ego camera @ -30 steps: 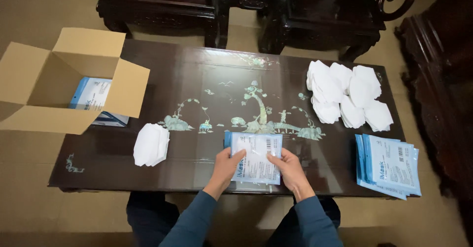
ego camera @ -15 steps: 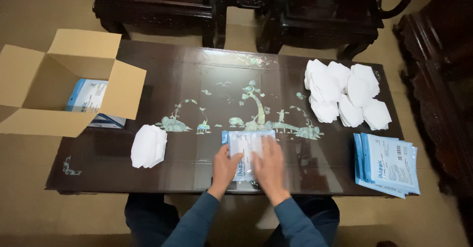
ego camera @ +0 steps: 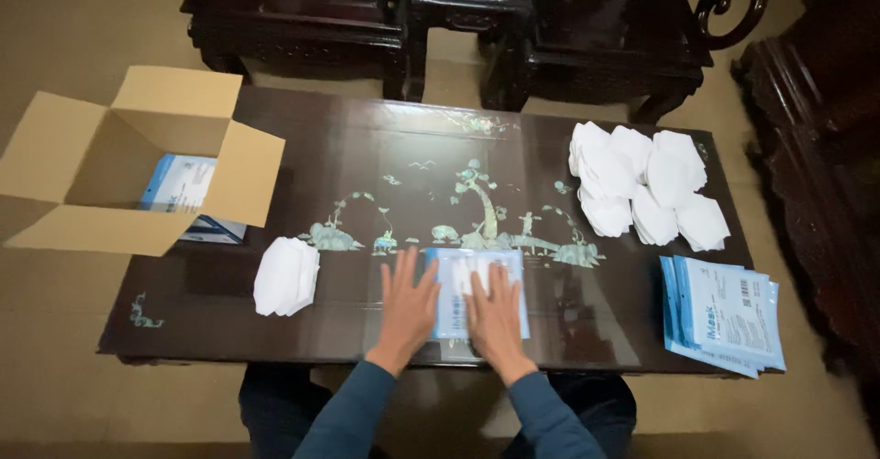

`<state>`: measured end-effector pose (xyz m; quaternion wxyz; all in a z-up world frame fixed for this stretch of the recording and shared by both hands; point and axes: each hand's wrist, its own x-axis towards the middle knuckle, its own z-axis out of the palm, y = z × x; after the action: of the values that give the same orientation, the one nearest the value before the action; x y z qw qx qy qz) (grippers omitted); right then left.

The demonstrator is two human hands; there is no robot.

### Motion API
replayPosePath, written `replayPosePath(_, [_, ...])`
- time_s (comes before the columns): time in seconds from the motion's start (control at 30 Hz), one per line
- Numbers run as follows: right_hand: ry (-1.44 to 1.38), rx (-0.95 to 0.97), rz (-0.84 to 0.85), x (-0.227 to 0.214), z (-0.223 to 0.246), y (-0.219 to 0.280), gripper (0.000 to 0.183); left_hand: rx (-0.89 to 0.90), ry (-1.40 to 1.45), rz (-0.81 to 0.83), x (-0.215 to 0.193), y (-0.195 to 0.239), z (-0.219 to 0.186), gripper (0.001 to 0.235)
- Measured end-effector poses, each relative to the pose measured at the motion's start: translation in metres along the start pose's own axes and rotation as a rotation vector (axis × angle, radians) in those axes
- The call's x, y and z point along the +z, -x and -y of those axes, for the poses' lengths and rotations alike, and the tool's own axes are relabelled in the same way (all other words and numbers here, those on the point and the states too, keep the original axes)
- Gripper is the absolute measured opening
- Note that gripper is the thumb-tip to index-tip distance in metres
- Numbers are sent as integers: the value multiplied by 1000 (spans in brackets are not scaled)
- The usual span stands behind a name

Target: Folding face masks and placing them into individual plastic sleeves.

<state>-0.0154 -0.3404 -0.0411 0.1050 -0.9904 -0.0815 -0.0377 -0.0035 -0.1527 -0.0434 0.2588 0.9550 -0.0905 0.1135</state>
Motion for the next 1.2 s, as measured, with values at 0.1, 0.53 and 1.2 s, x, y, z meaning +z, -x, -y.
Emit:
replayPosePath(0.1, [-6,53,0,-10,-33,3,47,-127,-139,95,-36,-5,19,48])
replayPosePath(0.53, [234,200,-114,-5,-210,38,45,-147,-241,98,-43,5,37,54])
replayPosePath(1.2, [-7,-93,-97,19,-7,-20,59,-132,-208,4,-29,9,50,51])
